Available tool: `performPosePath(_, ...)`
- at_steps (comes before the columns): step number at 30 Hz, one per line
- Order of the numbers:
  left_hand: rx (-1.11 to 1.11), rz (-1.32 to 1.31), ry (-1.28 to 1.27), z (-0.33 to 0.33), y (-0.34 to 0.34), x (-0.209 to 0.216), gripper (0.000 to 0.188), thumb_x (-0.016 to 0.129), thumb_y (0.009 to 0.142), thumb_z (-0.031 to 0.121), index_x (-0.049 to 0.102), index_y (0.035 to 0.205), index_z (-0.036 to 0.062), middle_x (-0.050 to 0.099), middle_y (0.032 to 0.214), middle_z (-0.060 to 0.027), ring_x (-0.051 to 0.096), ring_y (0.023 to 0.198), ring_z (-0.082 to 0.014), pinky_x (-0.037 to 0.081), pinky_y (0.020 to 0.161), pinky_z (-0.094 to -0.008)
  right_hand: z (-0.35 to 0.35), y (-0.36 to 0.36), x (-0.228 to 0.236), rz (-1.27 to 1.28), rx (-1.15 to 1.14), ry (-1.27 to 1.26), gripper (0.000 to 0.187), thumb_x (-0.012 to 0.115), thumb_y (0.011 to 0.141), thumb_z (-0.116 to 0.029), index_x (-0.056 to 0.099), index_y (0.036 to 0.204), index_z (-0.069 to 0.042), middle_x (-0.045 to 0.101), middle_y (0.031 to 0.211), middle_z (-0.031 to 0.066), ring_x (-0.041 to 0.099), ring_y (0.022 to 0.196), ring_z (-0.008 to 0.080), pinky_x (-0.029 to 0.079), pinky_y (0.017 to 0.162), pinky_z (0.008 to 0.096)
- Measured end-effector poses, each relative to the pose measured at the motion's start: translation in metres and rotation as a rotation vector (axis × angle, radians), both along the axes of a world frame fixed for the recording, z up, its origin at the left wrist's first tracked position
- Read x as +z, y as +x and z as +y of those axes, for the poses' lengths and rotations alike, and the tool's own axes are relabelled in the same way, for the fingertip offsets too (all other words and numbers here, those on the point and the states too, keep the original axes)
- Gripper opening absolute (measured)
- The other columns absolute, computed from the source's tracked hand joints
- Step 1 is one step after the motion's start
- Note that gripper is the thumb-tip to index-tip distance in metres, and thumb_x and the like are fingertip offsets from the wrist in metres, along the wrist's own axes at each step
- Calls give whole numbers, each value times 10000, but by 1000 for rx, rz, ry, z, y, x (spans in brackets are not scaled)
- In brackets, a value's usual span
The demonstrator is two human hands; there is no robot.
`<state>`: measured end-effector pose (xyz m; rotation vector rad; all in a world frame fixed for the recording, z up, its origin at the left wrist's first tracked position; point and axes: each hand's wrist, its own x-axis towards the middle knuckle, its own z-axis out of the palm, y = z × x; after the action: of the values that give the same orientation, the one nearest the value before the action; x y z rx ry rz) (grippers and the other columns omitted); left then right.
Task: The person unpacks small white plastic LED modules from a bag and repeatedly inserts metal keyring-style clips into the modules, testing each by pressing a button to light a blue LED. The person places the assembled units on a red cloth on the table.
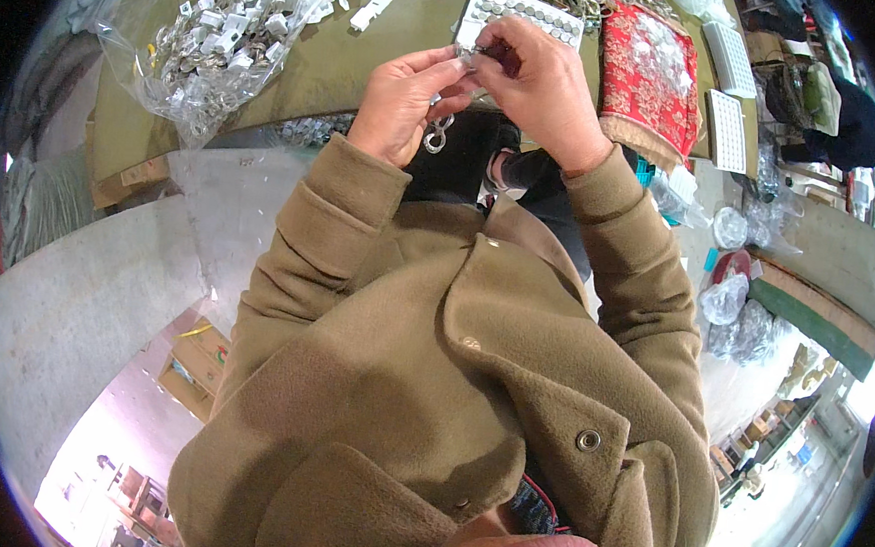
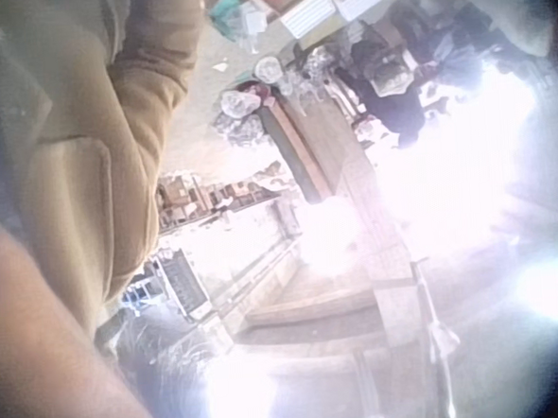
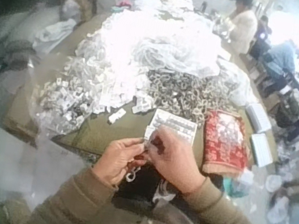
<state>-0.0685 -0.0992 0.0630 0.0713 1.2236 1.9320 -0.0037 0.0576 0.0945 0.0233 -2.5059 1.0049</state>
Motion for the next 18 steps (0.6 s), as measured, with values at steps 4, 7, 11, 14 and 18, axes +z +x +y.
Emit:
performPosePath(4, 33, 76, -43, 0, 4, 3, 285, 635, 916, 112, 620, 1181, 10, 689, 945, -54, 647, 785, -74, 544, 656, -178, -8, -1, 0, 60, -32, 170, 93, 630, 806, -101, 574, 853, -43, 606, 798, 136, 618, 745, 361, 497, 626, 436)
performPosePath(7, 52, 87, -55, -1, 5, 4, 287, 637, 912, 101, 618, 1181, 3, 685, 962, -59, 653, 806, -85, 548, 675, -179, -9, 0, -2, 31, -42, 222, 113, 648, 797, -59, 614, 905, -45, 627, 809, 107, 638, 740, 320, 507, 629, 368)
performPosePath(11, 85, -60, 14, -2, 5, 2, 287, 626, 913, 83, 610, 1187, -1, 672, 1024, -66, 662, 887, -110, 560, 714, -185, -8, 1, -6, 23, -44, 182, 98, 649, 806, -68, 635, 903, -57, 629, 818, 97, 640, 746, 314, 510, 635, 358)
performPosePath(14, 111, -195, 85, -1, 3, -1, 287, 617, 914, 71, 605, 1192, -1, 662, 1057, -66, 661, 944, -125, 566, 740, -188, -7, 2, -12, 81, -51, 157, 92, 646, 812, -78, 641, 902, -65, 621, 811, 95, 636, 747, 316, 510, 638, 368)
performPosePath(18, 101, -133, 88, -3, 3, -6, 286, 612, 915, 66, 603, 1194, 2, 663, 1060, -63, 661, 955, -129, 566, 749, -197, -7, 2, -23, 144, -2, 113, 91, 633, 815, -73, 642, 905, -75, 604, 793, 98, 624, 748, 321, 506, 637, 392)
